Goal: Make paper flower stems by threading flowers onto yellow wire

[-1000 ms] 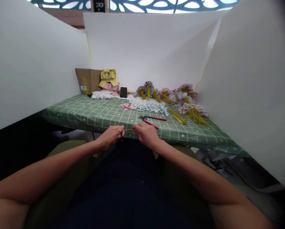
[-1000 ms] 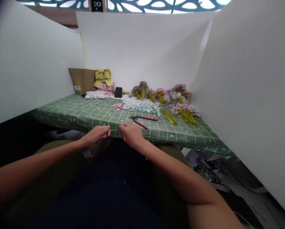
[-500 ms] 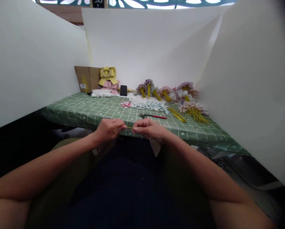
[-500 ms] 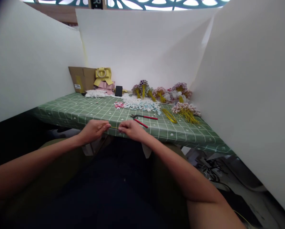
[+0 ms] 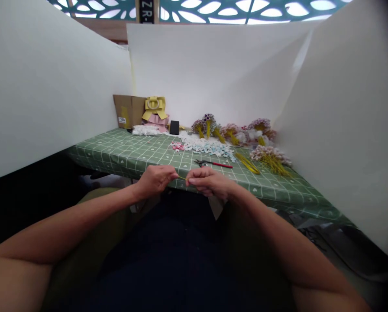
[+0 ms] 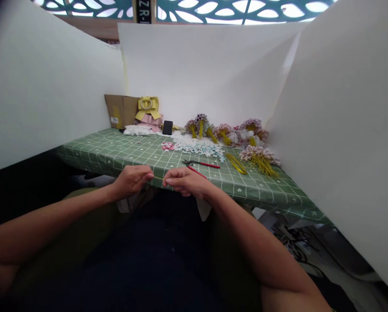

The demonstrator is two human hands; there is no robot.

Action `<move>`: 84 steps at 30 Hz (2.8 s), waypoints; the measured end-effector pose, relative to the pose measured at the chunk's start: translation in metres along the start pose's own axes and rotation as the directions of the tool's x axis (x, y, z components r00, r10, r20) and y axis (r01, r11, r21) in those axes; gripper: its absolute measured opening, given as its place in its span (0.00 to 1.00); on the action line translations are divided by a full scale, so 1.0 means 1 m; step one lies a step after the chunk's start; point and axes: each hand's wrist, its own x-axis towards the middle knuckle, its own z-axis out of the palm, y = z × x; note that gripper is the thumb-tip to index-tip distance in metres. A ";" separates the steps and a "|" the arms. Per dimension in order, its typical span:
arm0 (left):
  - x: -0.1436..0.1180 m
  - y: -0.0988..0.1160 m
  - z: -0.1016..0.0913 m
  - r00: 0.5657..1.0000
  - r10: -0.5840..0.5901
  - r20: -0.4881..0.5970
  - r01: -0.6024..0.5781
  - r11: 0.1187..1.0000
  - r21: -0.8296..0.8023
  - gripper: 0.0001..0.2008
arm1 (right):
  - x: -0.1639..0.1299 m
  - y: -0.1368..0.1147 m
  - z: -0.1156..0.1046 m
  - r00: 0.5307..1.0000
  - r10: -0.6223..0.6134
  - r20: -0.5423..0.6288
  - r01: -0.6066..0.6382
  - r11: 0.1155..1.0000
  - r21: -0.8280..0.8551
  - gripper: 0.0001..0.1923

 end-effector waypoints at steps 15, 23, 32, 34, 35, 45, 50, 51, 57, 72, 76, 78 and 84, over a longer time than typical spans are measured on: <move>-0.004 -0.011 0.020 0.895 -0.406 0.183 0.445 0.820 -0.360 0.23 | 0.006 0.009 0.023 0.933 -0.149 -0.328 -0.113 0.742 -0.661 0.13; 0.002 0.003 -0.009 0.998 0.053 -0.012 -0.051 0.988 0.146 0.18 | -0.001 0.001 -0.007 0.998 0.049 0.028 -0.051 0.994 0.097 0.16; -0.001 -0.012 0.024 0.785 -0.544 0.298 0.611 0.594 -0.524 0.21 | 0.005 0.004 0.017 0.907 -0.232 -0.352 -0.157 0.588 -0.793 0.14; 0.001 -0.004 0.013 0.883 -0.438 0.170 0.468 0.783 -0.410 0.21 | 0.002 0.001 0.009 0.919 -0.191 -0.346 -0.085 0.760 -0.645 0.11; 0.002 0.000 0.006 0.930 -0.354 0.098 0.366 0.877 -0.312 0.21 | 0.000 -0.001 0.004 0.933 -0.160 -0.323 -0.028 0.860 -0.509 0.11; 0.003 0.015 0.006 0.927 -0.376 0.009 0.362 0.886 -0.290 0.20 | 0.001 -0.003 -0.002 0.932 -0.166 -0.321 -0.057 0.808 -0.586 0.12; -0.002 0.005 0.027 0.736 -0.595 0.324 0.654 0.499 -0.569 0.20 | 0.006 0.000 0.014 0.935 -0.259 -0.244 -0.069 0.540 -0.839 0.14; -0.002 0.006 0.025 0.772 -0.564 0.293 0.619 0.566 -0.544 0.21 | 0.005 0.000 0.013 0.933 -0.236 -0.272 -0.080 0.599 -0.796 0.13; 0.000 0.020 -0.014 0.991 0.116 -0.062 -0.112 0.991 0.073 0.17 | -0.008 -0.015 -0.008 0.992 -0.123 -0.017 0.123 0.992 0.005 0.16; 0.001 0.000 0.011 0.923 -0.370 0.104 0.385 0.883 -0.270 0.21 | 0.000 -0.003 0.007 0.947 -0.134 -0.293 -0.039 0.854 -0.519 0.11; 0.005 0.012 -0.016 0.990 0.126 -0.064 -0.117 0.985 0.127 0.17 | -0.008 -0.009 -0.013 0.991 -0.121 -0.064 0.122 0.992 0.020 0.16; 0.005 0.013 -0.017 0.979 0.177 -0.097 -0.156 0.970 0.188 0.17 | -0.007 -0.008 -0.014 0.994 -0.097 -0.047 0.097 0.995 -0.001 0.16; -0.001 -0.006 0.022 0.905 -0.422 0.061 0.421 0.864 -0.276 0.22 | 0.007 0.007 0.015 0.896 -0.222 -0.384 -0.165 0.636 -0.753 0.10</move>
